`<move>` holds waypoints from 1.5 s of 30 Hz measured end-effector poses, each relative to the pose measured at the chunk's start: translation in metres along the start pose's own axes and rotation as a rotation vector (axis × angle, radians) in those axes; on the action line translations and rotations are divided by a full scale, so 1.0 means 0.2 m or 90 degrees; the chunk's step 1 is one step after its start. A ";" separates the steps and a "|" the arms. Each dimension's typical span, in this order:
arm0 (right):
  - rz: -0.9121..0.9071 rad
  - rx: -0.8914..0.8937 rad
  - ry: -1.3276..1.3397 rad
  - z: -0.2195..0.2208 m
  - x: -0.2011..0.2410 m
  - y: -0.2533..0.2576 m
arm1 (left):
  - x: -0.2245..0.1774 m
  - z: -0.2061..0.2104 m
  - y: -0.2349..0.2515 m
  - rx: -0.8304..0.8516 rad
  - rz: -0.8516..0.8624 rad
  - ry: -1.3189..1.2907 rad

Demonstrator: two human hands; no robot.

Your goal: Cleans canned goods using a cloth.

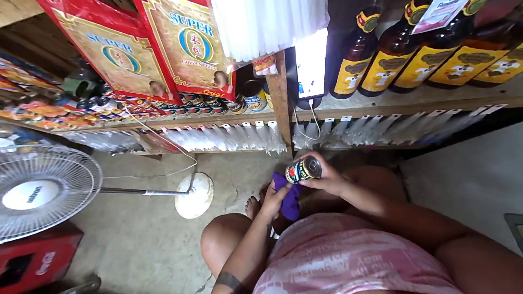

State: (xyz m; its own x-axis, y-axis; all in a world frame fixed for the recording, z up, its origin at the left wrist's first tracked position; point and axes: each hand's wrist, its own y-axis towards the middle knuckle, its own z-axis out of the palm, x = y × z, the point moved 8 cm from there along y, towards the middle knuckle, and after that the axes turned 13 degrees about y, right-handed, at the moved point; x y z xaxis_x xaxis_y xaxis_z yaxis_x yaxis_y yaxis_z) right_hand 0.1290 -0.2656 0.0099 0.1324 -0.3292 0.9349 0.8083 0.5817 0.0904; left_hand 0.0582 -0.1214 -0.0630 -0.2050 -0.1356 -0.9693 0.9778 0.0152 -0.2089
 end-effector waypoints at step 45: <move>0.072 0.062 0.013 0.01 -0.01 -0.01 | 0.02 -0.06 0.00 -0.079 0.001 -0.086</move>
State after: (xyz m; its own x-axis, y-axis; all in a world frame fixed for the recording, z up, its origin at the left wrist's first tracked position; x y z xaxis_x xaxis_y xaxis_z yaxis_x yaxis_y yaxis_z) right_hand 0.1257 -0.2647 0.0089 0.2323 -0.2721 0.9338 0.7284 0.6849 0.0184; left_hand 0.0564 -0.1099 -0.0676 -0.1869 -0.2672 -0.9453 0.9637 0.1366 -0.2292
